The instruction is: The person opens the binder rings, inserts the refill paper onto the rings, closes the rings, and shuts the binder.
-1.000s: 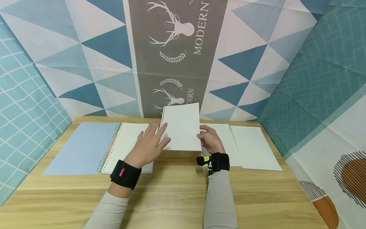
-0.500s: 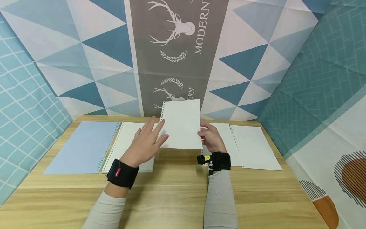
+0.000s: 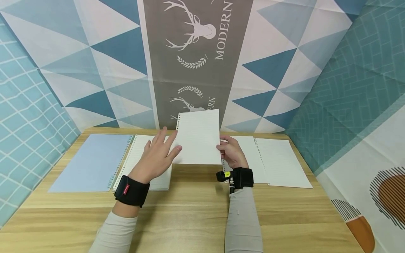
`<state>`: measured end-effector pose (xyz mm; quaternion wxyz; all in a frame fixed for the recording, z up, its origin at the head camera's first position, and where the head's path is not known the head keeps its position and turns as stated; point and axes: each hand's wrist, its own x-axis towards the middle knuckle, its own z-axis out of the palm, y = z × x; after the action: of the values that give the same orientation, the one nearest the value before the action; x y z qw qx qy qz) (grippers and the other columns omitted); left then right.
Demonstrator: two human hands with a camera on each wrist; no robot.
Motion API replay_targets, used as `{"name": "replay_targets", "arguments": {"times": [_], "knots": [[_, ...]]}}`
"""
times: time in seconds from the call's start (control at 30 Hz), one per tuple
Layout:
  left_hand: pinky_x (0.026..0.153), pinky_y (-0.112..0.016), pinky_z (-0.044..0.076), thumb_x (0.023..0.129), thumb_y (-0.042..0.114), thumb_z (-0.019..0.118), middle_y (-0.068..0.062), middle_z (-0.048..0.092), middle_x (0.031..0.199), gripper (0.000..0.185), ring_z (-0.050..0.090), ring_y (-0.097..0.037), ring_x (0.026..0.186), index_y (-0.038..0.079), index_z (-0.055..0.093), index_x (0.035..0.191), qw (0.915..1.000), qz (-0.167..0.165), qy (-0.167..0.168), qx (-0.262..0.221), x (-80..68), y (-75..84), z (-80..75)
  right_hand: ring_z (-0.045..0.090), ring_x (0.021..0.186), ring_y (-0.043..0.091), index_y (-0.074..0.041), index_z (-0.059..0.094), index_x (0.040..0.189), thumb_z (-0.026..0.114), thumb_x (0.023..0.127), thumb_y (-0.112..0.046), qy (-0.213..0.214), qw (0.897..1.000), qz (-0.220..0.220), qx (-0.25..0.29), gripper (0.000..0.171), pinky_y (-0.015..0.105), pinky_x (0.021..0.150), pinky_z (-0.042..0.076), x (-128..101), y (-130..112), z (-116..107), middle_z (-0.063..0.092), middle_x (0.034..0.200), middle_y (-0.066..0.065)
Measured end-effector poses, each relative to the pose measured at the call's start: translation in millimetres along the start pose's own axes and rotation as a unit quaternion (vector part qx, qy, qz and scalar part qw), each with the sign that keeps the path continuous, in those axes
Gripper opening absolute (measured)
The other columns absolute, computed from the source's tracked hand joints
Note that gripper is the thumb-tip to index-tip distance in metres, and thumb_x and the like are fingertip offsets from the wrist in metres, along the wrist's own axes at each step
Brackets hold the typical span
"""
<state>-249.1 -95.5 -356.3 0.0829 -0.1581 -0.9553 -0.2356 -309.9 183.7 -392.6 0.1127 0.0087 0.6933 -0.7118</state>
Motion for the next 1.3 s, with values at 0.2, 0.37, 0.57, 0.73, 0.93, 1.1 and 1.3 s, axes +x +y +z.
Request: {"name": "replay_targets", "arguments": {"times": [0.2, 0.37, 0.57, 0.73, 0.93, 1.1, 1.3], "knots": [[0.119, -0.074, 0.013, 0.106, 0.056, 0.035, -0.022, 0.013, 0.17, 0.068, 0.006, -0.039, 0.16, 0.018, 0.027, 0.162, 0.9999, -0.012, -0.004, -0.011, -0.3, -4.0, -3.4, 0.062, 0.072, 0.008, -0.001, 0.041, 0.148, 0.049, 0.102, 0.003, -0.012, 1.0, -0.015, 0.005, 0.046, 0.021, 0.065, 0.052, 2, 2, 4, 0.068, 0.091, -0.004], [0.119, -0.075, 0.013, 0.106, 0.055, 0.036, -0.021, 0.01, 0.171, 0.068, 0.004, -0.04, 0.16, 0.019, 0.026, 0.163, 0.9997, -0.02, -0.005, -0.011, 0.1, -9.1, -6.5, 0.061, 0.072, 0.009, -0.001, 0.04, 0.149, 0.049, 0.102, 0.001, -0.018, 1.0, -0.018, 0.001, 0.047, 0.021, 0.067, 0.053, 1, 1, 7, 0.068, 0.093, -0.004], [0.119, -0.074, 0.012, 0.106, 0.055, 0.035, -0.02, 0.008, 0.171, 0.068, 0.003, -0.04, 0.16, 0.019, 0.024, 0.163, 0.9993, -0.033, -0.008, -0.015, -0.4, -14.5, -10.2, 0.06, 0.072, 0.008, -0.002, 0.043, 0.146, 0.05, 0.102, 0.001, -0.014, 1.0, -0.02, -0.003, 0.045, 0.021, 0.064, 0.05, 0, -1, 11, 0.068, 0.092, -0.004], [0.119, -0.074, 0.011, 0.107, 0.054, 0.036, -0.021, 0.008, 0.171, 0.068, 0.002, -0.04, 0.16, 0.019, 0.023, 0.163, 0.9991, -0.037, -0.006, -0.021, -1.0, -19.0, -11.5, 0.055, 0.068, 0.008, -0.002, 0.044, 0.145, 0.05, 0.101, 0.002, -0.018, 1.0, -0.022, -0.008, 0.044, 0.021, 0.06, 0.043, 1, 0, 16, 0.067, 0.089, -0.005], [0.119, -0.074, 0.012, 0.107, 0.053, 0.035, -0.021, 0.009, 0.171, 0.067, 0.002, -0.04, 0.16, 0.019, 0.024, 0.163, 0.999, -0.04, -0.002, -0.022, -1.5, -24.1, -13.1, 0.062, 0.074, 0.008, -0.003, 0.044, 0.147, 0.049, 0.101, 0.002, -0.028, 0.999, -0.027, 0.003, 0.047, 0.022, 0.066, 0.052, 2, -2, 22, 0.069, 0.097, -0.002], [0.119, -0.075, 0.012, 0.108, 0.052, 0.036, -0.021, 0.008, 0.171, 0.066, 0.002, -0.041, 0.16, 0.018, 0.024, 0.163, 0.9986, -0.046, -0.003, -0.025, -2.2, -27.4, -16.3, 0.064, 0.076, 0.009, -0.003, 0.043, 0.148, 0.048, 0.102, 0.003, -0.047, 0.998, -0.029, 0.019, 0.047, 0.024, 0.07, 0.055, 1, -2, 25, 0.07, 0.101, 0.0], [0.118, -0.076, 0.011, 0.108, 0.051, 0.035, -0.022, 0.007, 0.171, 0.066, 0.001, -0.042, 0.159, 0.016, 0.024, 0.163, 0.998, -0.054, -0.003, -0.034, -2.7, -32.1, -20.3, 0.069, 0.081, 0.011, -0.003, 0.042, 0.149, 0.047, 0.102, 0.002, -0.059, 0.998, -0.033, 0.02, 0.047, 0.026, 0.074, 0.057, 2, -3, 29, 0.07, 0.104, 0.001]]}}
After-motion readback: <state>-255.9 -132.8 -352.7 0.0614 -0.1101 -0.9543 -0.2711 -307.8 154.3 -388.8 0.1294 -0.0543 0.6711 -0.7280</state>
